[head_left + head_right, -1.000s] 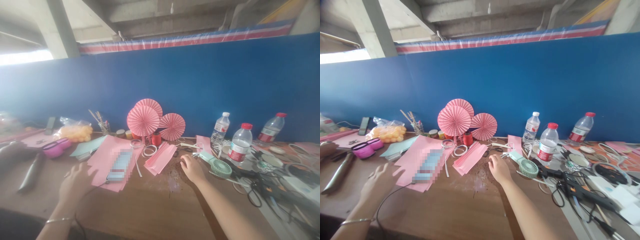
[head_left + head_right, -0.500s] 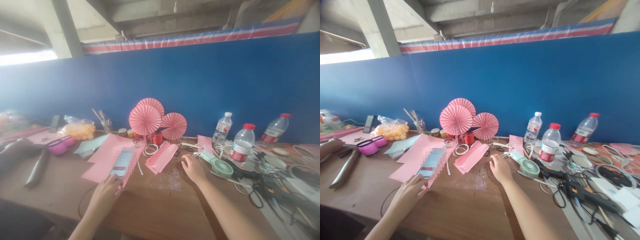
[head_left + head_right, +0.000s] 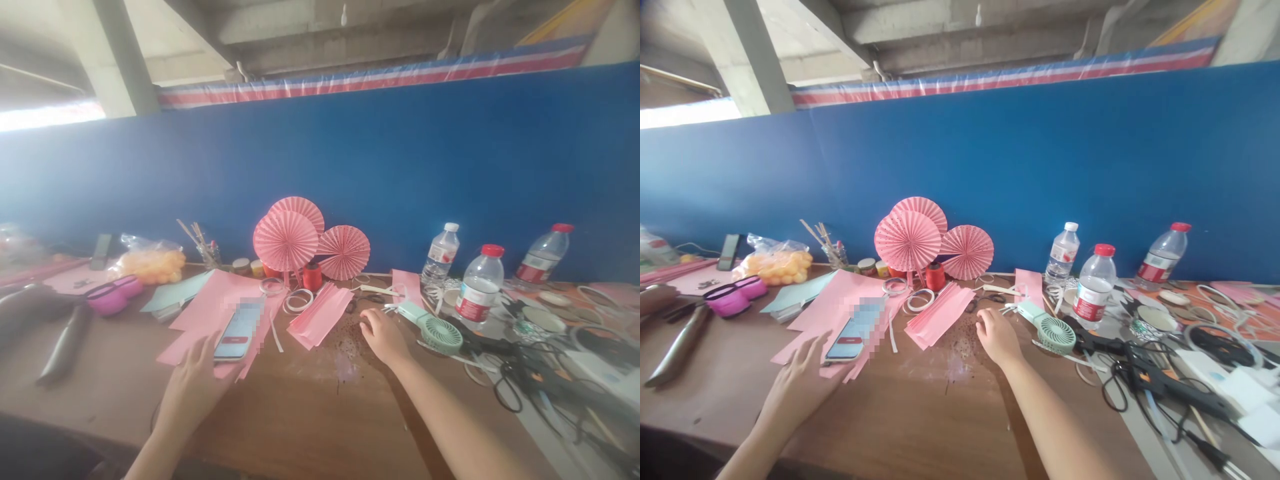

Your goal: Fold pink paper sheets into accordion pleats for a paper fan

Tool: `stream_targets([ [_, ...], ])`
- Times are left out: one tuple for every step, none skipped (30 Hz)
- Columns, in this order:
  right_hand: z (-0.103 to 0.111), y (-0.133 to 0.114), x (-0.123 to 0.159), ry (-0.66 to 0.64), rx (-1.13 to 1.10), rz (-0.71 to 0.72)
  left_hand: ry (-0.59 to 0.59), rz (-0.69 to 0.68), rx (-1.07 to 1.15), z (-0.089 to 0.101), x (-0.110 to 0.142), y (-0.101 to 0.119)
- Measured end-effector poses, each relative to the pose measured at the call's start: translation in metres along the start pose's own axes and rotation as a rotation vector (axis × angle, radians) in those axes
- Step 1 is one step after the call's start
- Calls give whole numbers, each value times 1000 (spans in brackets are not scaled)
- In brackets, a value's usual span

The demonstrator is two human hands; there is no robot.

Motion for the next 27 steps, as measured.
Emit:
stream_targets([
  [0, 0, 0, -4, -1, -1, 1, 62, -22, -2, -2, 0],
  [0, 0, 0, -7, -2, -1, -20, 98, -37, -5, -5, 1],
  [0, 0, 0, -9, -2, -1, -62, 114, -36, -9, -10, 2],
  [0, 0, 0, -10, -2, -1, -114, 119, -20, -14, -14, 4],
  [0, 0, 0, -10, -2, 0, -171, 124, 12, -19, -19, 5],
  [0, 0, 0, -10, -3, 0, -219, 142, 50, -23, -24, 5],
  [0, 0, 0, -9, -3, -1, -258, 159, 82, -28, -29, 5],
  [0, 0, 0, -9, -4, -1, -278, 180, 102, -31, -32, 5],
  [0, 0, 0, -8, -6, -2, -286, 202, 113, -34, -35, 4],
  [0, 0, 0, -8, -7, -3, -289, 219, 118, -36, -37, 4],
  [0, 0, 0, -9, -9, -4, -287, 235, 120, -37, -38, 3],
  [0, 0, 0, -9, -12, -5, -285, 248, 125, -38, -38, 2],
  [0, 0, 0, -10, -14, -6, -280, 259, 131, -38, -38, 2],
  [0, 1, 0, -10, -16, -7, -272, 270, 134, -38, -38, 1],
  [0, 1, 0, -10, -17, -9, -262, 281, 135, -37, -38, -1],
  [0, 1, 0, -11, -19, -11, -251, 291, 134, -36, -38, -2],
  [0, 1, 1, -12, -21, -13, -240, 298, 135, -35, -39, -5],
  [0, 1, 1, -13, -22, -15, -229, 299, 139, -34, -40, -8],
  [-1, 2, 1, -14, -24, -16, -215, 296, 147, -32, -41, -11],
  [-1, 2, 1, -15, -26, -17, -200, 292, 160, -31, -43, -14],
  [-2, 2, 1, -15, -28, -18, -187, 288, 181, -29, -45, -18],
  [-2, 2, 1, -16, -29, -19, -177, 285, 210, -27, -47, -22],
  [-2, 2, 0, -17, -31, -20, -174, 283, 243, -25, -49, -25],
  [-2, 2, 0, -18, -32, -21, -174, 281, 274, -23, -50, -28],
  [-2, 2, 0, -19, -33, -22, -173, 281, 298, -21, -51, -30],
  [-2, 2, 0, -19, -34, -24, -167, 283, 310, -20, -52, -33],
  [-2, 2, 0, -19, -35, -26, -157, 285, 308, -20, -53, -35],
])
Point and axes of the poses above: each hand's wrist, its own x-axis away from the middle knuckle, its own z-axis out of the back of the hand, y = z × x, the point moved 2 cm from there along -x, towards the middle knuckle, and after that the axes turned 6 degrees about -x, right-handed, at the moved point
